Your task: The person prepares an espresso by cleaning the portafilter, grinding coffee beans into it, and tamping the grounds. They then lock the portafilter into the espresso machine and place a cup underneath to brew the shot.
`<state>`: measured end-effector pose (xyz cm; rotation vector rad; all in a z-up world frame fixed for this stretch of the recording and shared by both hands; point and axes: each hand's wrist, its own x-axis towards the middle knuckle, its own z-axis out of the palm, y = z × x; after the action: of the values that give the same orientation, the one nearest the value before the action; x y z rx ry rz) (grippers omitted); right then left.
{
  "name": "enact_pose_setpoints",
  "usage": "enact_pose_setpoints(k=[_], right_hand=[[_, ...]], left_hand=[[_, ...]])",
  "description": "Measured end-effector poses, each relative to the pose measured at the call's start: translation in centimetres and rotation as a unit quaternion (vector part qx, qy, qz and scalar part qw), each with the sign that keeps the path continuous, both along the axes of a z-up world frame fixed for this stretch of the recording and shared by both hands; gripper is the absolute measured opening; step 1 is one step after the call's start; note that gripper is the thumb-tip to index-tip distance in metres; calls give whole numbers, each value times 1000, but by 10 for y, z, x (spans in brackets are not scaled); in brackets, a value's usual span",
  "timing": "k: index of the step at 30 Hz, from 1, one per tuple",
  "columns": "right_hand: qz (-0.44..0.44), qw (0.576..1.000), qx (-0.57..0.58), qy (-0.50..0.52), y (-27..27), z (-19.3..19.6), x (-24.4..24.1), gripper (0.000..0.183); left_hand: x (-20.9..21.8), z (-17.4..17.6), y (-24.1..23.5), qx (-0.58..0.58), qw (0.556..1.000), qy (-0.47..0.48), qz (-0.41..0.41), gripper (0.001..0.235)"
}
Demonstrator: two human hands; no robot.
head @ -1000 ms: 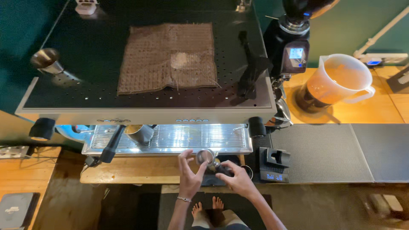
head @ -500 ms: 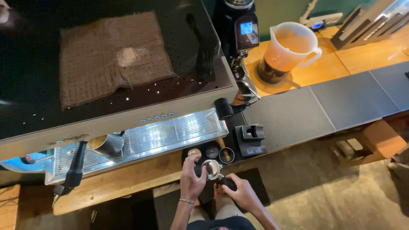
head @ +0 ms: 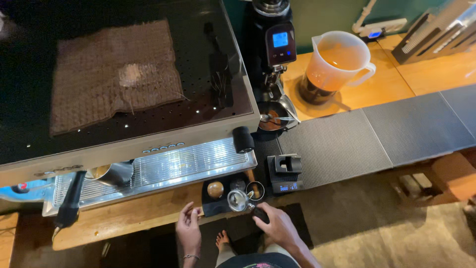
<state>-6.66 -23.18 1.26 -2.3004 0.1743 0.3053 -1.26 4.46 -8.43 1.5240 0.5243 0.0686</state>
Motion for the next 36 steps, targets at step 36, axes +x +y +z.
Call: enact_pose_setpoints(k=[36], right_hand=[[419, 866, 108, 249, 467, -31, -9, 22]], left_hand=[[-246, -69, 299, -106, 786, -6, 609, 29]])
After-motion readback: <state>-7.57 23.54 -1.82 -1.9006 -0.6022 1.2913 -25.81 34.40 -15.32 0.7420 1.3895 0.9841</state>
